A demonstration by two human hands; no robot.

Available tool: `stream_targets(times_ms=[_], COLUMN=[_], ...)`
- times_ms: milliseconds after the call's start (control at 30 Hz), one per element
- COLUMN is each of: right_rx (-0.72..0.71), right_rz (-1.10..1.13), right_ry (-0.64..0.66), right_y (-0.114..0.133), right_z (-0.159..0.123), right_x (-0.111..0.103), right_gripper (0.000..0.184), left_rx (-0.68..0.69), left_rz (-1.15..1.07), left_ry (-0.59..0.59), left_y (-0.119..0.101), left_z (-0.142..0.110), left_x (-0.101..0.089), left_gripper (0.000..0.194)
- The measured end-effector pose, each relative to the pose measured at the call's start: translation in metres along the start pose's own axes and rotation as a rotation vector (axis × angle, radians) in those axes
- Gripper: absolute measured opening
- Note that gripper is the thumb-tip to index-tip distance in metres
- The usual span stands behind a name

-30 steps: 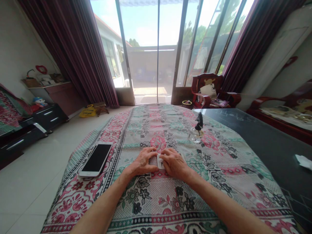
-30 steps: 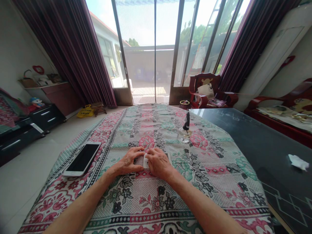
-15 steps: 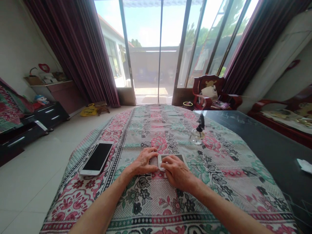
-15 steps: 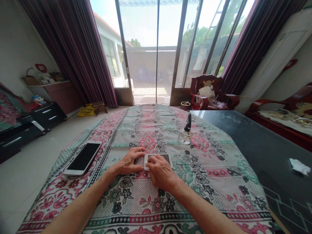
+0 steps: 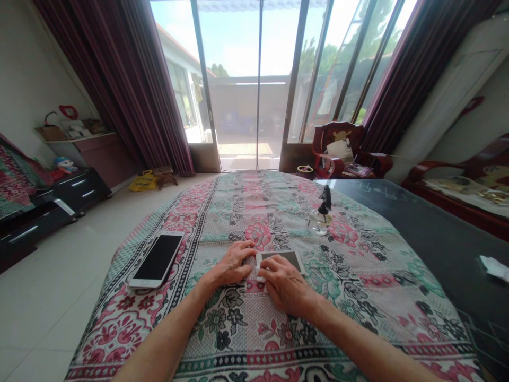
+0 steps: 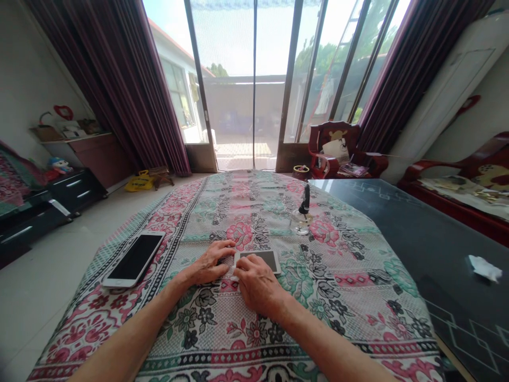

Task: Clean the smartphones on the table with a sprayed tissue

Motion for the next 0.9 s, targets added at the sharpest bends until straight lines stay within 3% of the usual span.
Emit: stream_targets(times_ms=[133, 333, 667, 900], right_rx=[0.007, 0.049, -0.003, 0.010], right_rz=[0.016, -0.032, 0.014, -0.017], right_ry=[0.000, -0.045, -0.022, -0.049], right_y=[-0.004, -0.031, -0.005, -0.024], right_z=[-0.001, 0.022, -0.003, 0.013], right_x=[-0.001, 0.000, -0.005, 0.000], right_gripper=[0.019, 0.021, 0.019, 0.019], left_rx=[0.002, 0.006, -0.004, -0.008], left_rz=[-0.001, 0.010, 0.000, -0.007], left_ry=[-0.002, 0.012, 0.001, 0.008], left_y=[-0.001, 0.000, 0.000, 0.002], left_z=[0.000, 0.000, 0.000, 0.000], left_x=[0.000, 0.001, 0.000, 0.002], left_gripper=[0.043, 0.047, 0.043, 0.045])
Point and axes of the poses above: each hand's wrist, its own z-axis towards the middle knuckle, its own x-axis out of the palm, y = z × x, the point moved 8 cm from there along z, towards the middle knuckle, and after that the axes turned 7 degrees about -y, right-handed, at the moved point
